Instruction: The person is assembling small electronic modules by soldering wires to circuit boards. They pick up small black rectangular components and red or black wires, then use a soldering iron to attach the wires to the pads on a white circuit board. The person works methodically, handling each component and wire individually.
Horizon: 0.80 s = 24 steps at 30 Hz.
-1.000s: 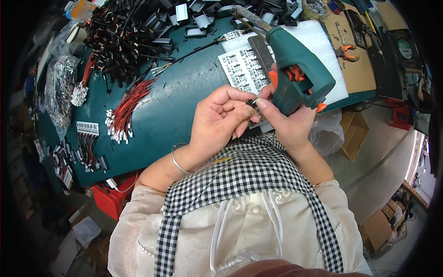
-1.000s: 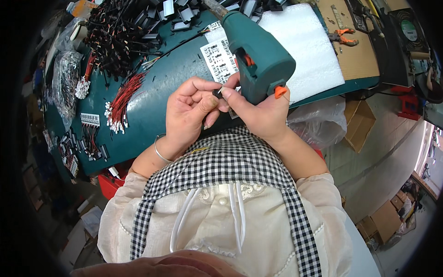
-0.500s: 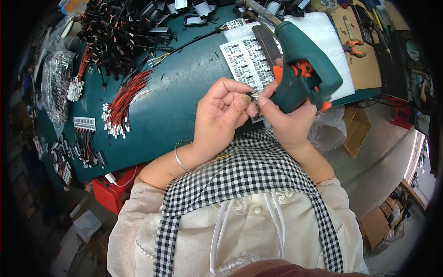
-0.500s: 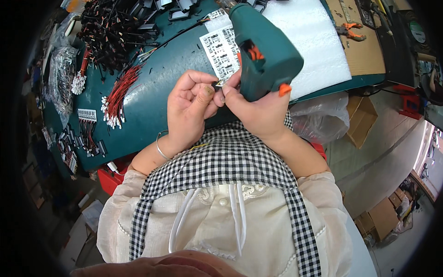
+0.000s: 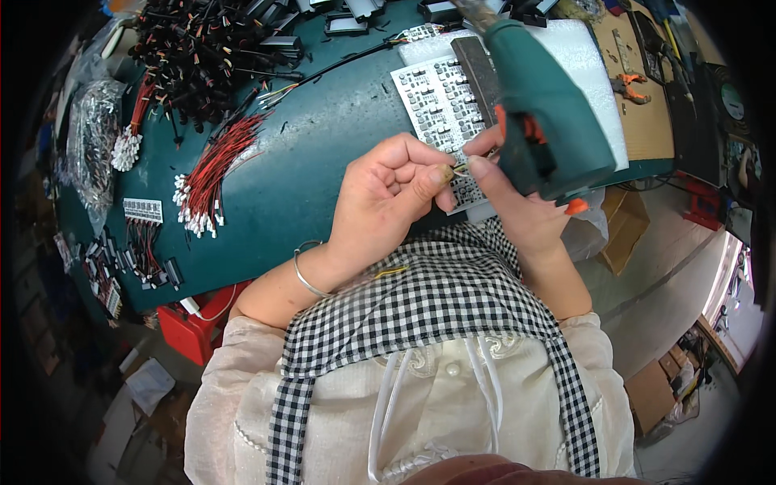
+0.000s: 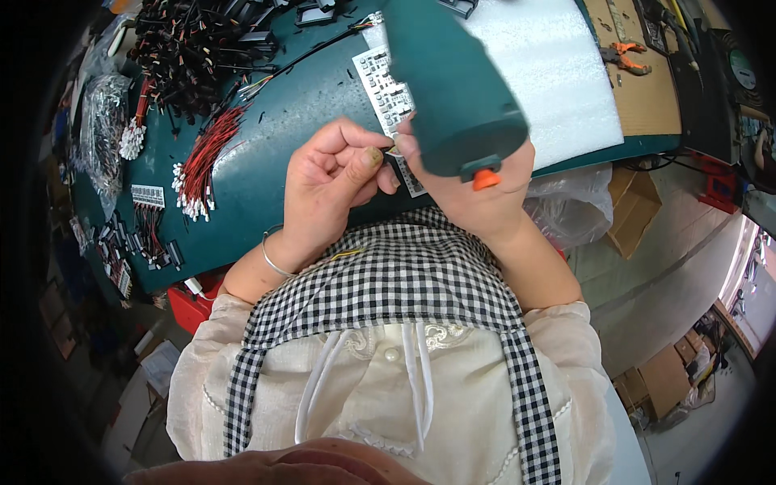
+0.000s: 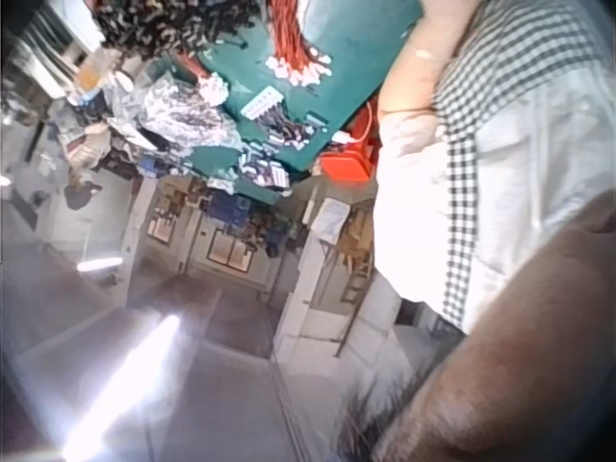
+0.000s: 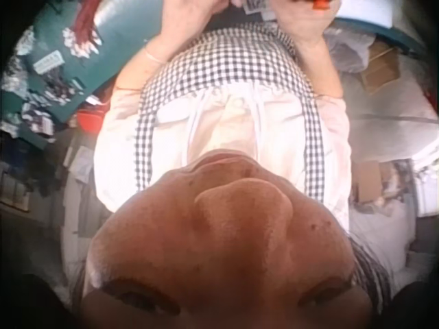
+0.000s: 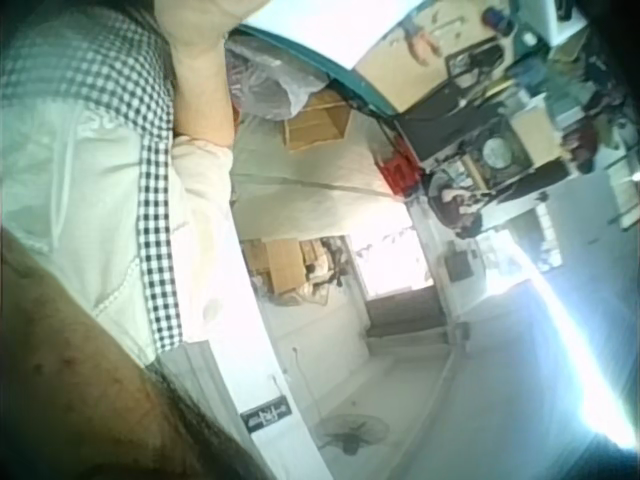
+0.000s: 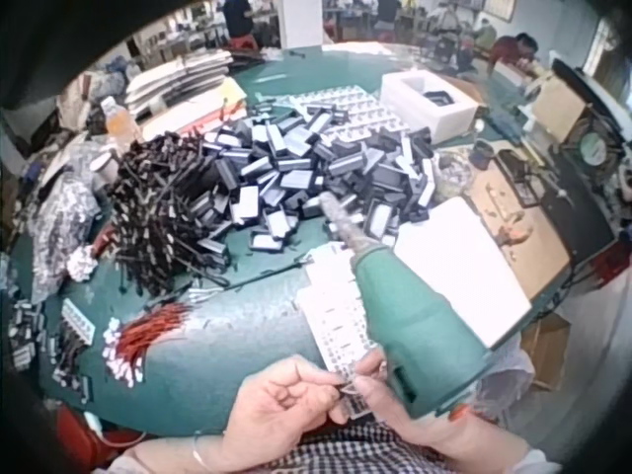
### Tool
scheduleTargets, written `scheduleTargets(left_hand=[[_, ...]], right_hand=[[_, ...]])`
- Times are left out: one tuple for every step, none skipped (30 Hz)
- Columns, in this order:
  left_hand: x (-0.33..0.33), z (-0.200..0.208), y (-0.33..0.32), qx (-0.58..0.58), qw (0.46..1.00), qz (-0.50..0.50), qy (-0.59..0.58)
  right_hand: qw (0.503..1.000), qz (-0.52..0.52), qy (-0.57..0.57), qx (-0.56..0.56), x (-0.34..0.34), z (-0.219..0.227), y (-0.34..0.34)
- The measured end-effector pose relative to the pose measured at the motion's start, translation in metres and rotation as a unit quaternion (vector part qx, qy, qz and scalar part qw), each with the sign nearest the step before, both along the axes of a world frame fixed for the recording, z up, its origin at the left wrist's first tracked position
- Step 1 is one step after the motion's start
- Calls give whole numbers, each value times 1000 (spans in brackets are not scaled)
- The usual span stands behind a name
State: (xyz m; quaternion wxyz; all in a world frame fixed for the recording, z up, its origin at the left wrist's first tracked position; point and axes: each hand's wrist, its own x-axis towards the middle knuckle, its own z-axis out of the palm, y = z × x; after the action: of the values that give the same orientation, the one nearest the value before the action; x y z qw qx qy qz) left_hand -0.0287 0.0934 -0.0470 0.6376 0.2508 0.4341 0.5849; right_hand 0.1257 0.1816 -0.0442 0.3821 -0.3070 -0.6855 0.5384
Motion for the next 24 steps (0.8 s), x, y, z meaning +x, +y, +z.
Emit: scheduleTargets(left_hand=[[1,3,1,-9,1000,3,0],[2,4,1,-17,1000,6,-1],[3,4,1,2,999,16,36],[4,2,1,22,997,26,73],[4,2,1,41,992,36,110],[1,1,1,46,988,22,147],[-4,2,3,51,982,7,184],[-10,3,4,56,974,-7,221],[-14,7,5,60,962,-34,264],[-19,11,6,65,948,-61,307],[-24,14,8,69,931,-88,348],[-27,15,9,47,942,-91,320],[-31,16,11,26,952,-94,291],[-34,15,14,5,961,-96,261],[-37,11,18,-28,967,-67,243],[-44,5,25,-42,948,-56,309],[-52,-2,33,-56,925,-45,373],[-60,-8,42,-64,912,-43,402],[-68,-15,48,-74,899,-38,430],[-73,-21,54,-68,879,-30,471],[-75,-25,58,-75,877,-23,475],[-76,-27,61,-82,874,-17,478],[-77,-30,65,-88,872,-11,482],[-79,-38,68,-94,875,-12,474]], right_hand=[[1000,13,-4,2,2,-1,1],[1000,25,-8,4,5,-3,3],[999,39,-11,5,6,-4,4],[1000,11,-10,-16,2,1,2],[1000,15,1,-24,0,1,2],[999,18,12,-30,0,0,2],[999,20,22,-36,-1,-1,2],[999,35,14,-20,-1,-2,3],[999,51,7,-4,0,-3,6],[998,67,-1,12,1,-4,8],[998,68,0,6,2,-5,9],[997,72,1,0,2,-7,8],[997,75,3,-6,1,-8,7],[999,39,-4,-3,-1,-9,7],[1000,2,-10,-1,-3,-9,5],[999,-35,-17,2,-5,-9,3],[996,-36,21,-78,0,-6,2],[992,-63,34,-101,3,-3,2],[991,-66,30,-113,9,-5,4],[989,-70,27,-126,15,-8,5],[993,-71,15,-93,21,-11,6],[996,-72,2,-60,25,-13,6],[997,-74,-10,-27,28,-12,5],[992,-107,-5,-60,29,-11,1]])
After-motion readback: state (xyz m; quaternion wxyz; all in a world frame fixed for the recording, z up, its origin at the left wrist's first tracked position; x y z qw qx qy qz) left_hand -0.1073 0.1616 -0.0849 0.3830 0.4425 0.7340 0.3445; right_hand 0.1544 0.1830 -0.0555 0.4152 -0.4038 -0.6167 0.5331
